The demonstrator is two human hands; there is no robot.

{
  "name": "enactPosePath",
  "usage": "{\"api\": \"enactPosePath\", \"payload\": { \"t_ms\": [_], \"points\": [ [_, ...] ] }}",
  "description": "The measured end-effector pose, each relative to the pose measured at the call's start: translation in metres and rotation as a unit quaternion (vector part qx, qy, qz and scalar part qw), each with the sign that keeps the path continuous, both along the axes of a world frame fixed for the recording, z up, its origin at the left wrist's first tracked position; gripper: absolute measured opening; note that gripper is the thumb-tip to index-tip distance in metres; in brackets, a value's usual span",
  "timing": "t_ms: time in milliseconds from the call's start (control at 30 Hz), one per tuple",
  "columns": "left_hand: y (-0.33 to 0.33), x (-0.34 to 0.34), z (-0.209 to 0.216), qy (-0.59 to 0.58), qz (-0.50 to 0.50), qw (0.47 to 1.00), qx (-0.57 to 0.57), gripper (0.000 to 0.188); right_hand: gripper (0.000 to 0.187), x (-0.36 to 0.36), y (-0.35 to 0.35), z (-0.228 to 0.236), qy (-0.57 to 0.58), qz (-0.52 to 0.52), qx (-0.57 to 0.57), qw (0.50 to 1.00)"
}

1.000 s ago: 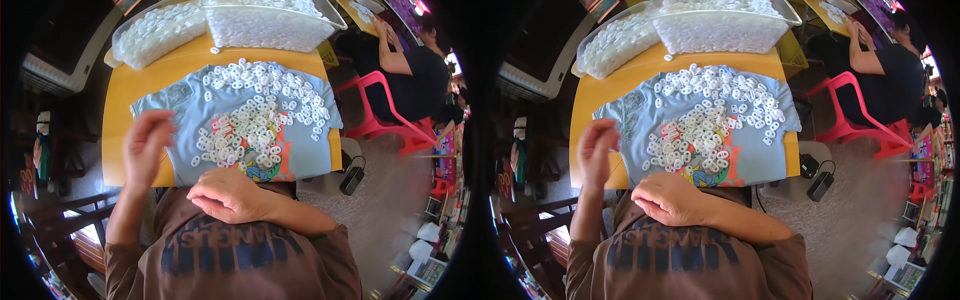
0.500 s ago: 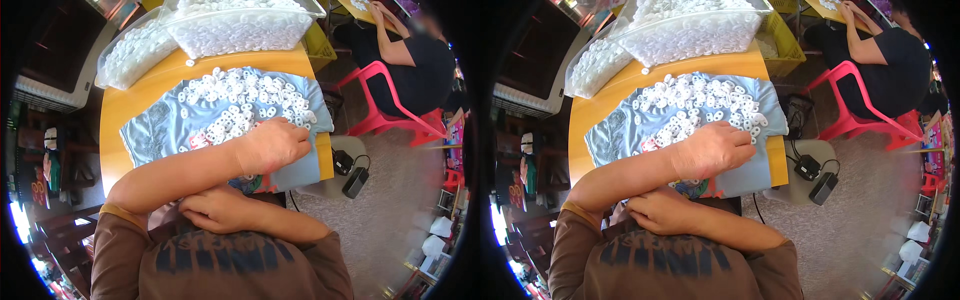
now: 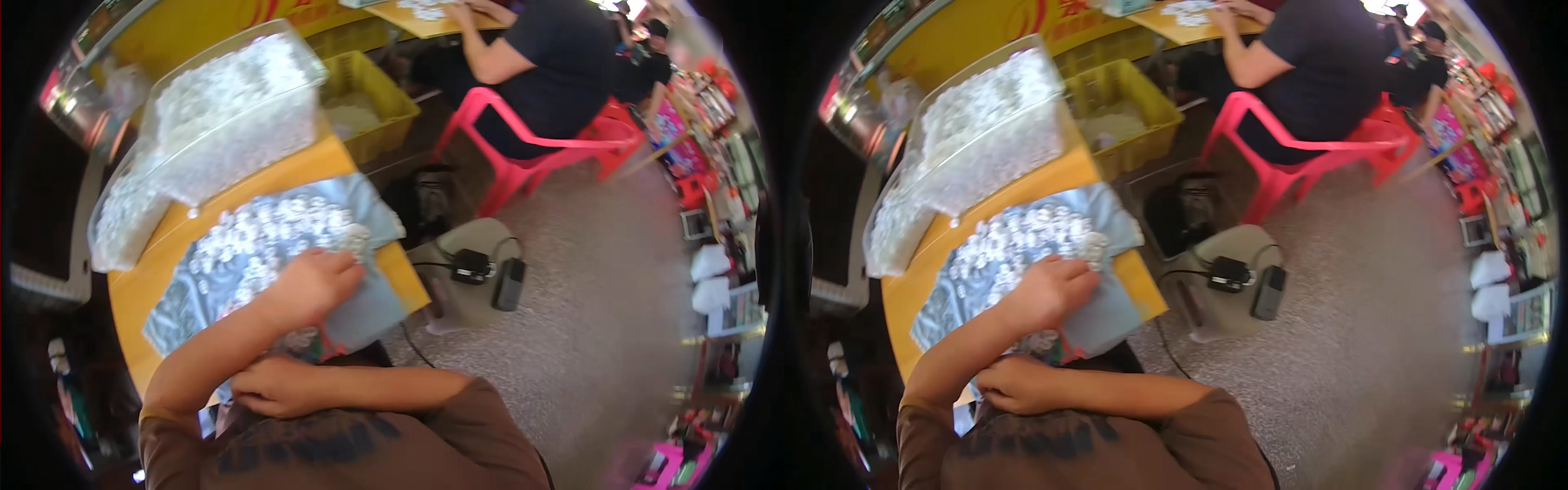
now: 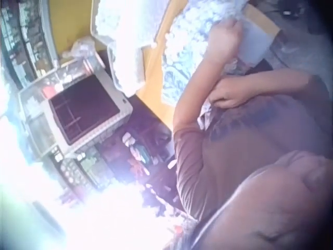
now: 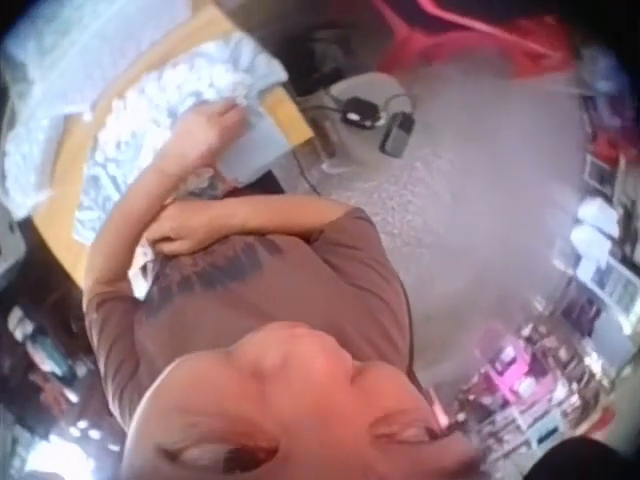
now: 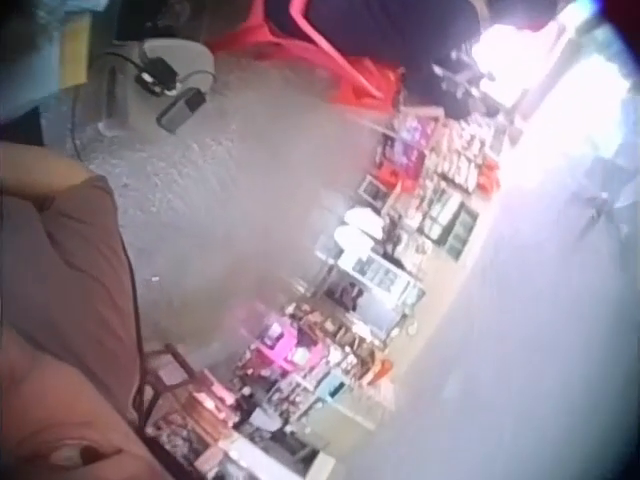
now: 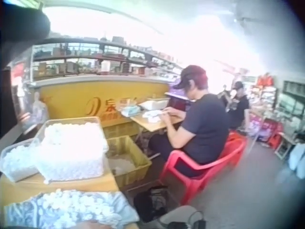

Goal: Assembling small white plastic components by threading them with a needle and wire.

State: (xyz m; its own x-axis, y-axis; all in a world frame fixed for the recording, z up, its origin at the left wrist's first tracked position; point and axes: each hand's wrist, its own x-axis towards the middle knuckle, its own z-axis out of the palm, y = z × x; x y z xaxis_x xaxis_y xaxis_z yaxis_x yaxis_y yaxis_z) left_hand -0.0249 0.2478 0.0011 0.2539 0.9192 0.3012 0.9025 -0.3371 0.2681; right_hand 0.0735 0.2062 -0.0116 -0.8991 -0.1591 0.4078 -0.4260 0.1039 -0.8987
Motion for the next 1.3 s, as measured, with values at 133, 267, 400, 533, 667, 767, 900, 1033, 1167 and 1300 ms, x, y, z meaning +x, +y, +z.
{"api": "enactPosePath", "payload": {
  "t_ms": [133,267,400,533,667,767,900,1033,1167,1300],
  "points": [
    [-0.024,0.005,0.013,-0.156,0.081,0.980,0.089,0.017,0.007,0.004,-0.001,-0.002,0.022,-0.008,-0.017,1.000],
    [-0.089,-0.010,0.026,-0.299,0.283,0.911,0.025,0.013,0.007,-0.002,-0.001,-0.003,0.020,-0.007,0.018,1.000],
    [-0.163,-0.013,0.019,-0.427,0.441,0.775,0.149,0.012,0.006,-0.010,0.001,-0.002,0.003,-0.002,0.002,1.000],
    [-0.213,0.019,0.018,-0.507,0.510,0.663,0.208,0.014,0.006,-0.016,0.000,0.010,0.038,-0.018,0.039,0.998],
    [-0.237,0.018,0.004,-0.208,0.495,0.829,0.158,0.021,0.014,-0.024,-0.005,0.006,0.045,0.005,0.006,0.999],
    [-0.244,0.012,-0.010,-0.175,0.515,0.821,0.175,0.021,0.016,-0.029,-0.008,0.006,0.044,-0.002,0.031,0.999],
    [-0.246,0.008,-0.020,-0.181,0.546,0.795,0.192,0.025,0.015,-0.035,-0.006,0.018,0.031,0.002,0.065,0.997],
    [-0.245,0.005,-0.023,-0.192,0.535,0.794,0.215,0.029,0.013,-0.041,0.007,0.031,0.028,-0.042,0.108,0.993],
    [-0.251,0.003,-0.023,-0.182,0.514,0.814,0.202,0.029,0.011,-0.052,0.017,0.039,0.002,-0.064,0.132,0.989],
    [-0.252,0.003,-0.019,-0.221,0.507,0.813,0.184,0.025,0.010,-0.064,0.014,0.038,-0.011,-0.084,0.149,0.985]
  ]
}}
